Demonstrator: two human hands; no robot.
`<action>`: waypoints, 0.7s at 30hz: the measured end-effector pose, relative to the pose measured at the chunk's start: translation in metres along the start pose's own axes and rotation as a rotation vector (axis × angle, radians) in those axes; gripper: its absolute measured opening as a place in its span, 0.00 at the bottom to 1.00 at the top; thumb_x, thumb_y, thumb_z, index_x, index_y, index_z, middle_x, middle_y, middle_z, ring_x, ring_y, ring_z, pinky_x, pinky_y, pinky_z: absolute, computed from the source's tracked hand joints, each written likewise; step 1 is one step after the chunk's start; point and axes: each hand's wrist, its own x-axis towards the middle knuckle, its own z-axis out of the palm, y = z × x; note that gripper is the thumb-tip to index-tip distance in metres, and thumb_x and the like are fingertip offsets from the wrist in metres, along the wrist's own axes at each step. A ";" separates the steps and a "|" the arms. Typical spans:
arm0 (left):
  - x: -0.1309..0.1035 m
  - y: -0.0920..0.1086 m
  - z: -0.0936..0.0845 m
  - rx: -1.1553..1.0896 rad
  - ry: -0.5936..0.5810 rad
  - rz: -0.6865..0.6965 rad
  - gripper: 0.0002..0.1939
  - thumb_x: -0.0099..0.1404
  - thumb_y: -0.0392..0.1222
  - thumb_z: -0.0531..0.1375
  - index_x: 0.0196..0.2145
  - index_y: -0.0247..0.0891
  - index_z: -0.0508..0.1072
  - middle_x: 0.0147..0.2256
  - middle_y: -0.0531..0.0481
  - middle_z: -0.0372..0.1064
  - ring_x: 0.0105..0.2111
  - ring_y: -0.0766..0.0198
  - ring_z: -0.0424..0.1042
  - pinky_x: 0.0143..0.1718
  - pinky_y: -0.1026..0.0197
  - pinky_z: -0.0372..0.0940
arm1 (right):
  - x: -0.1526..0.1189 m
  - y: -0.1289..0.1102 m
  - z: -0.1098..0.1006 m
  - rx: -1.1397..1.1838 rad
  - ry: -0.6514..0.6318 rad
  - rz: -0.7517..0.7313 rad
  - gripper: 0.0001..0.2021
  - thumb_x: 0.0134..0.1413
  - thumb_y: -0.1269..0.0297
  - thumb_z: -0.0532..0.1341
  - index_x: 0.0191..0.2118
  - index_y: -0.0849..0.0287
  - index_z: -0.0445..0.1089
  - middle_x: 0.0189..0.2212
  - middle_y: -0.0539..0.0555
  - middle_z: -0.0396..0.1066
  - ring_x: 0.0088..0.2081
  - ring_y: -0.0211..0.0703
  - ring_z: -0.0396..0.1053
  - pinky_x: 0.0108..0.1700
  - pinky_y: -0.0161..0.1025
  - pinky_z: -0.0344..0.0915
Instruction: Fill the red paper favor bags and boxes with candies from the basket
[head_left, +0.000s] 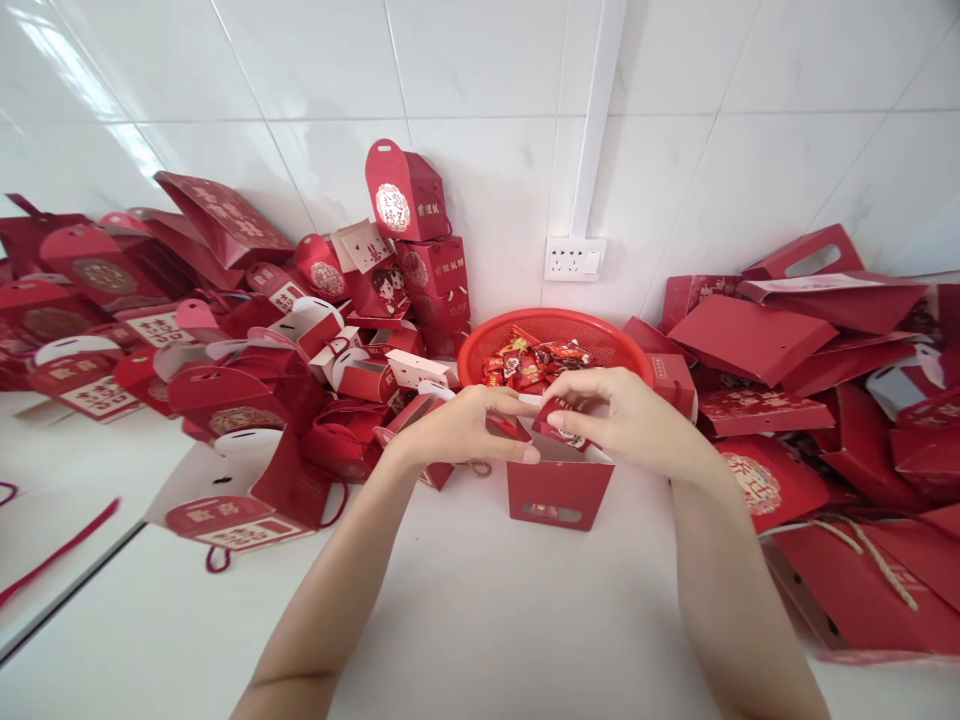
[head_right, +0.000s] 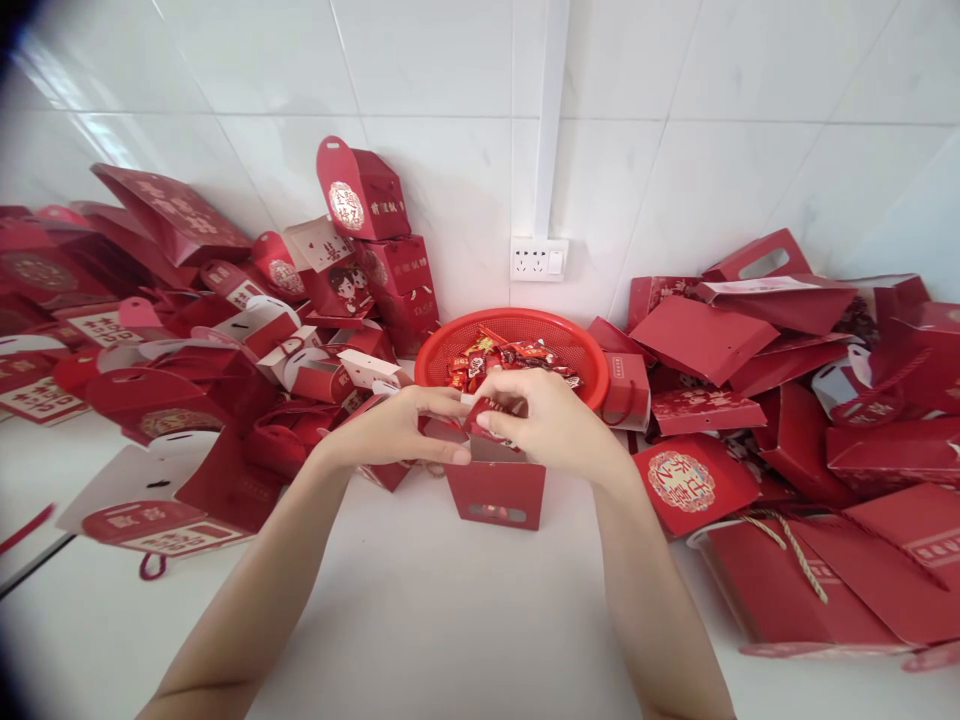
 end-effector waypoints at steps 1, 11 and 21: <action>0.000 0.000 0.000 0.006 0.000 0.005 0.23 0.56 0.52 0.71 0.47 0.42 0.81 0.49 0.45 0.73 0.35 0.62 0.75 0.25 0.68 0.70 | -0.001 -0.001 0.001 -0.040 -0.039 0.013 0.07 0.58 0.68 0.58 0.36 0.58 0.75 0.30 0.49 0.75 0.31 0.40 0.70 0.35 0.38 0.63; 0.001 -0.001 -0.001 0.042 -0.007 0.062 0.26 0.56 0.51 0.70 0.52 0.45 0.80 0.50 0.46 0.76 0.42 0.55 0.76 0.34 0.63 0.73 | -0.002 -0.004 0.002 -0.363 -0.197 -0.009 0.10 0.60 0.72 0.58 0.33 0.58 0.76 0.25 0.47 0.71 0.26 0.36 0.63 0.33 0.36 0.54; 0.002 -0.001 -0.001 0.053 0.002 0.145 0.21 0.57 0.44 0.70 0.50 0.44 0.81 0.47 0.46 0.78 0.45 0.56 0.76 0.39 0.64 0.72 | -0.003 -0.004 0.002 -0.448 -0.279 -0.012 0.12 0.61 0.73 0.56 0.40 0.55 0.77 0.32 0.47 0.76 0.32 0.39 0.69 0.36 0.37 0.55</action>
